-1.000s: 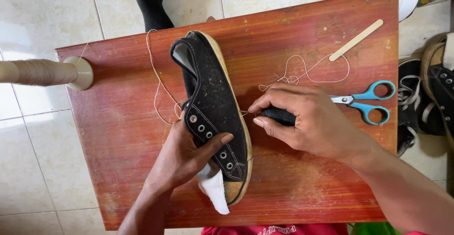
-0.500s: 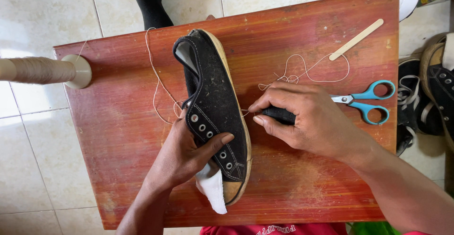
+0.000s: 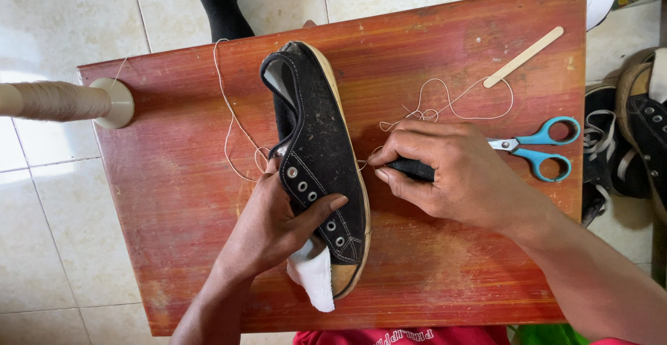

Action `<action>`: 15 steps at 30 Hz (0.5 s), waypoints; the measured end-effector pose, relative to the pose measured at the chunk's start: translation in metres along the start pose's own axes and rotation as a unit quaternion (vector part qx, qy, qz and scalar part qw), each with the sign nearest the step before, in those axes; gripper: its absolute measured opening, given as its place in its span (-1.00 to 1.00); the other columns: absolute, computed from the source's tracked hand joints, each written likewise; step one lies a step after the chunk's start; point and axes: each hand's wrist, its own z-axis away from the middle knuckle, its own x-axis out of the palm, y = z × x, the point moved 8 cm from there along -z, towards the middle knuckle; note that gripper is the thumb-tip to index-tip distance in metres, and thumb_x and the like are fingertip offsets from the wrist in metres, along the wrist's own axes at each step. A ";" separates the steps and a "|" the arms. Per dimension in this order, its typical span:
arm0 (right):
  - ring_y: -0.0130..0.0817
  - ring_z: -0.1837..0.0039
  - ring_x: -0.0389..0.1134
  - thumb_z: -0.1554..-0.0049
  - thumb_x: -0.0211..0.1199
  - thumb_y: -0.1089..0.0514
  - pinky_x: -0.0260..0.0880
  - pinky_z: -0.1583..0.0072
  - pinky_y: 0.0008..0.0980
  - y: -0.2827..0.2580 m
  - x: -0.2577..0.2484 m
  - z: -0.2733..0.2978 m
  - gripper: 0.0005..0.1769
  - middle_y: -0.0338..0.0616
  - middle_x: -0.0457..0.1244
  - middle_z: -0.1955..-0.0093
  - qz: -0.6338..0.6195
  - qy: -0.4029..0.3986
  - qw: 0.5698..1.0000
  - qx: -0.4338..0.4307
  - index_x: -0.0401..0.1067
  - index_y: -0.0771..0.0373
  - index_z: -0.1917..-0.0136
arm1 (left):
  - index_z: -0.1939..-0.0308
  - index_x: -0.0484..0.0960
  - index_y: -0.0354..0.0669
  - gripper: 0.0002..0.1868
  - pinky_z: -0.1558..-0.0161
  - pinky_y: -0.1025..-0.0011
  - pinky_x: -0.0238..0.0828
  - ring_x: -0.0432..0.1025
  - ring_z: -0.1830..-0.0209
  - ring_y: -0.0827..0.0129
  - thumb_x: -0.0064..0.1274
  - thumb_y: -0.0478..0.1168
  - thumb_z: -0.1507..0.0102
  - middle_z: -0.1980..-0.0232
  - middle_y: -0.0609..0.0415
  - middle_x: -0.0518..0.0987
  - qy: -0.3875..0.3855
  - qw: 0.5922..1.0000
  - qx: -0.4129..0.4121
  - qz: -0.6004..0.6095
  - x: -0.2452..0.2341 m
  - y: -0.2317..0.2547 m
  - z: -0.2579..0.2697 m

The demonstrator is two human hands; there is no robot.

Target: The person is repairing a black canvas shoe by hand-sewing the sole to the upper. They use a needle and white thread, repeatedly piercing the shoe's edge and pulling the thread tight to secure the layers together.

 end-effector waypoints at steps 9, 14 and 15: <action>-0.24 0.12 0.35 -0.23 0.49 0.27 0.29 0.07 -0.16 0.021 0.015 0.005 -0.81 -0.24 0.37 0.12 0.068 -0.036 0.997 0.023 0.46 0.17 0.06 | 0.23 0.62 -0.04 -0.61 -0.28 0.13 0.32 0.58 0.11 0.04 0.29 0.09 -0.55 0.23 0.14 0.76 -0.062 0.974 0.067 -0.208 0.030 -0.018 -0.004; -0.15 0.20 0.23 -0.21 0.45 0.27 0.25 0.12 -0.07 0.017 0.024 0.008 -0.74 -0.17 0.25 0.20 0.109 -0.020 0.994 0.014 0.33 0.18 0.11 | 0.33 0.65 -0.01 -0.57 -0.28 0.18 0.28 0.60 0.17 0.13 0.29 0.09 -0.54 0.24 0.17 0.77 -0.083 0.974 0.058 -0.203 0.031 -0.014 -0.009; -0.10 0.19 0.27 -0.19 0.43 0.25 0.25 0.13 -0.02 0.018 0.027 0.009 -0.75 -0.17 0.28 0.18 0.125 -0.024 0.991 0.028 0.33 0.18 0.10 | 0.31 0.63 0.00 -0.59 -0.26 0.14 0.28 0.63 0.14 0.06 0.28 0.08 -0.55 0.23 0.14 0.79 -0.094 0.973 0.066 -0.200 0.033 -0.012 -0.010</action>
